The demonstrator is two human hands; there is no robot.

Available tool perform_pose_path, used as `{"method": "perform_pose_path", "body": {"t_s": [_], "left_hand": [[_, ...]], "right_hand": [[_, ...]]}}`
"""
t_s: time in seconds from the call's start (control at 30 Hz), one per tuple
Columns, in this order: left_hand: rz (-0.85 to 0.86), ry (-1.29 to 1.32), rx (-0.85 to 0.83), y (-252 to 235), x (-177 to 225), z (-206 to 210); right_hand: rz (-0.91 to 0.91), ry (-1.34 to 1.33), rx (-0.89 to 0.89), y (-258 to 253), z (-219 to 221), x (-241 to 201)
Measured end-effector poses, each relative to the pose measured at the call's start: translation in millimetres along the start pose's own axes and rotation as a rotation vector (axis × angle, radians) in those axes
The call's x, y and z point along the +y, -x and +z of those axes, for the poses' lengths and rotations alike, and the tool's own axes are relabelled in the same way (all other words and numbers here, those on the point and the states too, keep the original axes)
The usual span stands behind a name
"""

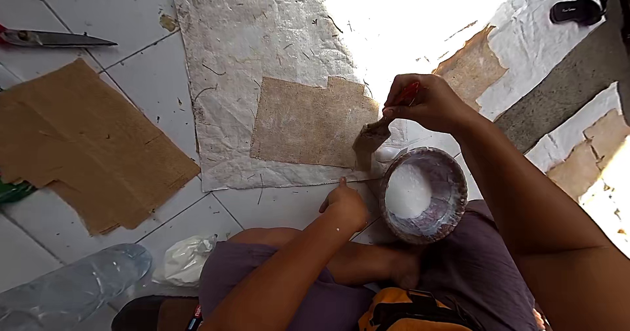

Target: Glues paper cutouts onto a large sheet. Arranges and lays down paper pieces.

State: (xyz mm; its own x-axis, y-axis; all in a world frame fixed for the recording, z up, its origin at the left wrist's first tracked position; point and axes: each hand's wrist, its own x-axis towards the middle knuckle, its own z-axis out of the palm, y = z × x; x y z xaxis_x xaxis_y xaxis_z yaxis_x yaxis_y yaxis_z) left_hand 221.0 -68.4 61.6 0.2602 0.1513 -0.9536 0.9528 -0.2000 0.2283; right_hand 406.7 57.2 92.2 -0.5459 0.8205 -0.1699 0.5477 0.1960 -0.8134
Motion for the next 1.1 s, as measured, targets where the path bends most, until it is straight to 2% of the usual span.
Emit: {"method": "perform_pose_path", "body": {"t_s": [0.07,0.2,0.33,0.5,0.6,0.67,0.8,0.9,1.0,1.1], "left_hand": [[0.008,-0.019,0.001,-0.4,0.4,-0.5],[0.019,-0.049,0.009,1.4,0.7,-0.6],[0.026,-0.039,-0.001,1.2,-0.6,-1.8],[0.045,-0.082,0.015,-0.6,-0.4,-1.4],[0.046,-0.054,0.021,0.5,-1.4,0.1],[0.051,-0.054,0.020,0.5,-1.4,0.4],[0.059,-0.086,0.007,0.2,0.1,-0.9],[0.069,-0.038,0.017,-1.0,-2.0,3.5],[0.072,-0.043,0.023,0.6,-1.9,3.3],[0.075,-0.068,0.007,1.2,-0.5,3.3]], "right_hand": [[-0.010,-0.007,-0.026,-4.3,-9.1,-9.3],[-0.074,0.027,-0.297,-15.1,14.2,-20.5],[-0.048,0.165,-0.228,-24.4,-5.4,-31.3],[-0.052,-0.058,-0.253,-18.0,-6.6,-43.8],[-0.083,-0.052,-0.072,-4.5,-23.8,-51.3],[-0.133,0.042,0.090,6.0,-18.3,-49.7],[-0.142,0.300,0.225,40.2,45.9,-38.0],[-0.221,0.379,0.175,69.7,90.2,-38.1],[-0.223,0.295,0.148,76.9,78.9,-51.2],[-0.215,0.265,0.348,64.6,47.8,-51.0]]}}
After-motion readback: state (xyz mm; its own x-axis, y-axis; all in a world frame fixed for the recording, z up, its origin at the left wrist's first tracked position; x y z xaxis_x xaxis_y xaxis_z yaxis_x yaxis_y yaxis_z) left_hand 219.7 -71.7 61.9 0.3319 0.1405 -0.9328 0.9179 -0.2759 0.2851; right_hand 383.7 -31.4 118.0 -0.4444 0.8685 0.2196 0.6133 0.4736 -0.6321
